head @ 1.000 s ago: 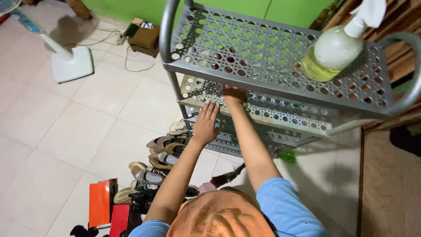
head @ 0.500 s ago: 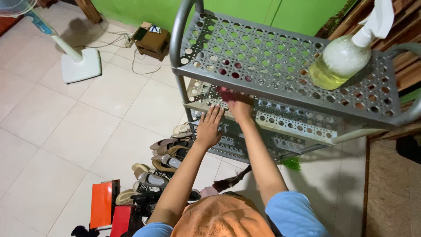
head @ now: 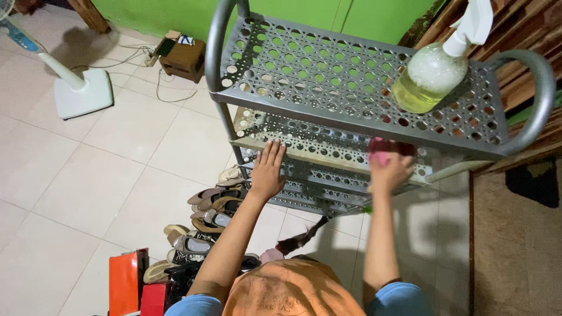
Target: The person wipes the top and middle shelves of a metal shoe rack with a pink cloth, then sprays cleaner on the rack and continues wiping. The person then sits on the floor and cleans a pair of beige shoes with the cloth and a brush.
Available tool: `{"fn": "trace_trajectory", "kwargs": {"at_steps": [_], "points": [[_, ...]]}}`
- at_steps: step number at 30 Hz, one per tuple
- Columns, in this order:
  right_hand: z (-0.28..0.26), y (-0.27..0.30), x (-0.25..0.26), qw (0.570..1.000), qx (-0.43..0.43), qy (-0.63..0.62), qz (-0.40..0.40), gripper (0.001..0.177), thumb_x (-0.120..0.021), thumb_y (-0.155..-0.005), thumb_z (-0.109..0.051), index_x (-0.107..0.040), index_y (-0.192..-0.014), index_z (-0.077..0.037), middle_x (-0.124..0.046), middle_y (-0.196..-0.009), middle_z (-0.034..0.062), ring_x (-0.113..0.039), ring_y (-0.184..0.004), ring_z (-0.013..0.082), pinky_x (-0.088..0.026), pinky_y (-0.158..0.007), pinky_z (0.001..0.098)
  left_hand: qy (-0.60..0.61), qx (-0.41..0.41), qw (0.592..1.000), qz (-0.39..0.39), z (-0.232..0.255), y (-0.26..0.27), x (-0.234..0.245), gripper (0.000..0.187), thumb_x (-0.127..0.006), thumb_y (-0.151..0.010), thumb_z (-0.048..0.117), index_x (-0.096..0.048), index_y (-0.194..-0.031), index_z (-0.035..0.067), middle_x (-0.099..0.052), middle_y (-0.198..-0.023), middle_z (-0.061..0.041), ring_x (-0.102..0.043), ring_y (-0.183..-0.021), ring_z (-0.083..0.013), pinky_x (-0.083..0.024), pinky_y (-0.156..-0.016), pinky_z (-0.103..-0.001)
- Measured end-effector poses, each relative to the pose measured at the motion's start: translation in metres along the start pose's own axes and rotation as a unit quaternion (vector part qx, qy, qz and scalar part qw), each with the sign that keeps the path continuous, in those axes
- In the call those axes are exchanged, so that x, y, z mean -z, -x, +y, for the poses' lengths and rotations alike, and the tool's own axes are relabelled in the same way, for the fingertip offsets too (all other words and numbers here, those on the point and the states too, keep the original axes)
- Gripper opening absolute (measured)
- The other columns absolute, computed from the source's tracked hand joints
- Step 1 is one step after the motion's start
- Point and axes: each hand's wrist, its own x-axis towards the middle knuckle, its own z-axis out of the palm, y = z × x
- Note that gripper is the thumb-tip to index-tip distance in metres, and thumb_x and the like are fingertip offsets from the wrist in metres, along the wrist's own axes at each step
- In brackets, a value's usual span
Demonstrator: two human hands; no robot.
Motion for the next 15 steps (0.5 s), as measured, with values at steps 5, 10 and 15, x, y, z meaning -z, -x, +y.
{"fn": "trace_trajectory", "kwargs": {"at_steps": [5, 10, 15], "points": [[-0.090, 0.067, -0.050, 0.970, 0.208, -0.124, -0.036, 0.044, -0.083, -0.075, -0.019, -0.071, -0.117, -0.019, -0.050, -0.143, 0.0213, -0.049, -0.119, 0.0403, -0.044, -0.098, 0.0582, -0.031, -0.004, 0.999, 0.011, -0.005, -0.002, -0.009, 0.104, -0.079, -0.072, 0.022, -0.024, -0.159, 0.011, -0.022, -0.167, -0.012, -0.017, -0.155, -0.0322, -0.026, -0.121, -0.049], [-0.136, 0.114, -0.031, 0.912, 0.341, -0.098, -0.208, 0.072, -0.082, -0.074, -0.015, -0.065, -0.140, -0.037, -0.046, -0.152, 0.0156, -0.043, -0.128, 0.0487, -0.057, -0.089, 0.0472, -0.073, -0.003, 0.997, 0.003, -0.011, -0.003, -0.017, 0.095, -0.078, -0.075, 0.026, -0.029, -0.155, 0.008, -0.029, -0.163, -0.012, -0.021, -0.158, -0.0296, -0.033, -0.120, -0.047], [-0.075, 0.071, 0.017, 0.954, 0.282, -0.009, -0.101, 0.076, -0.088, -0.072, -0.022, -0.060, -0.141, -0.038, -0.046, -0.152, 0.0170, -0.047, -0.126, 0.0445, -0.054, -0.095, 0.0521, -0.057, -0.029, 0.996, 0.056, -0.012, 0.002, -0.012, 0.095, -0.078, -0.078, 0.029, -0.030, -0.158, 0.016, -0.030, -0.165, -0.007, -0.024, -0.154, -0.0266, -0.039, -0.110, -0.049]]}}
